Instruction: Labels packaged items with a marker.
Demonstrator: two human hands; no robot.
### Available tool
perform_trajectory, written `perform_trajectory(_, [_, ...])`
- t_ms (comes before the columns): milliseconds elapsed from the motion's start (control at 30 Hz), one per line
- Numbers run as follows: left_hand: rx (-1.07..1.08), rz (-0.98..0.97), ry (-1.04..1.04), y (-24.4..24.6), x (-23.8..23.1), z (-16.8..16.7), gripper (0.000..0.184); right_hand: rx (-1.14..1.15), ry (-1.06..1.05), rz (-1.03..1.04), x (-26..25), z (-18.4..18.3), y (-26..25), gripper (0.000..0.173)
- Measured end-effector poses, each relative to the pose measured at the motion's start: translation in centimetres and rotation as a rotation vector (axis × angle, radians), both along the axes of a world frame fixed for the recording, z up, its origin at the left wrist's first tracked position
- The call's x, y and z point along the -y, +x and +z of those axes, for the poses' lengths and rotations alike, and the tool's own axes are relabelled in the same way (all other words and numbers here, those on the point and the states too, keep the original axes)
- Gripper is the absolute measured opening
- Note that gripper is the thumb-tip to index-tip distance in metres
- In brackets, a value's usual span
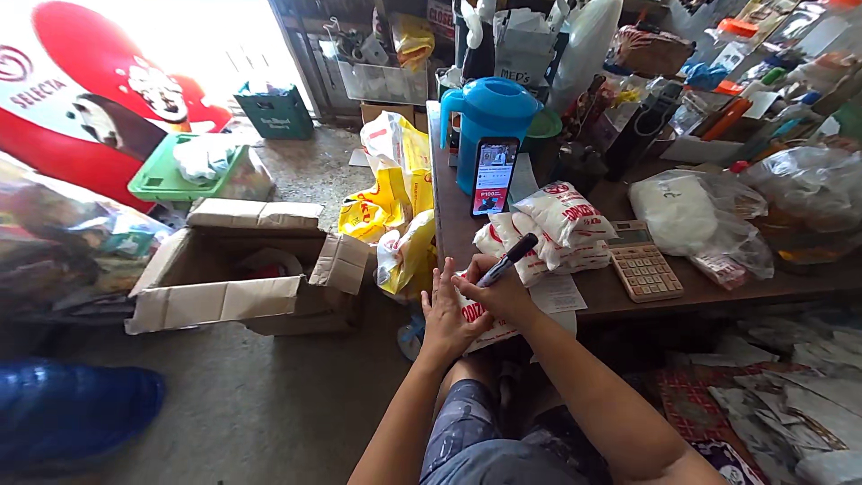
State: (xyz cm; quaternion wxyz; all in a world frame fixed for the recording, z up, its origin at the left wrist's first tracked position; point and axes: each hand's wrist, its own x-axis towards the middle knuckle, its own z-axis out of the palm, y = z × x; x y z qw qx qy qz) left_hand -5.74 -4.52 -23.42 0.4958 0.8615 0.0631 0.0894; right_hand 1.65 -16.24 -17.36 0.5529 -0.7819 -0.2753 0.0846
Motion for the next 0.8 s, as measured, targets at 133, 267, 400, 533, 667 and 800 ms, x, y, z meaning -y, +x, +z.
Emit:
perform_trajectory(133, [-0.009, -0.007, -0.005, 0.03, -0.01, -0.08, 0.119, 0.068, -0.050, -0.006, -0.21, 0.11, -0.19, 0.025])
perform_trajectory(267, [-0.005, -0.005, -0.005, 0.11, -0.07, -0.33, 0.121, 0.090, -0.033, 0.000, -0.11, -0.26, -0.11, 0.024])
perform_trajectory(400, [0.007, -0.014, -0.020, 0.07, -0.24, -0.58, 0.127, 0.120, -0.065, 0.000, -0.13, -0.31, -0.15, 0.025])
perform_trajectory(533, [0.006, -0.018, -0.027, 0.05, -0.28, -0.47, 0.127, 0.145, -0.082, 0.012, 0.00, -0.22, -0.14, 0.028])
perform_trajectory(667, [-0.008, -0.022, -0.034, 0.14, -0.29, -0.56, 0.126, 0.074, 0.027, -0.021, 0.09, -0.84, -0.04, 0.024])
perform_trajectory(800, [0.000, -0.019, -0.035, 0.20, -0.26, -0.61, 0.128, 0.105, 0.000, -0.055, -0.09, -0.71, -0.21, 0.024])
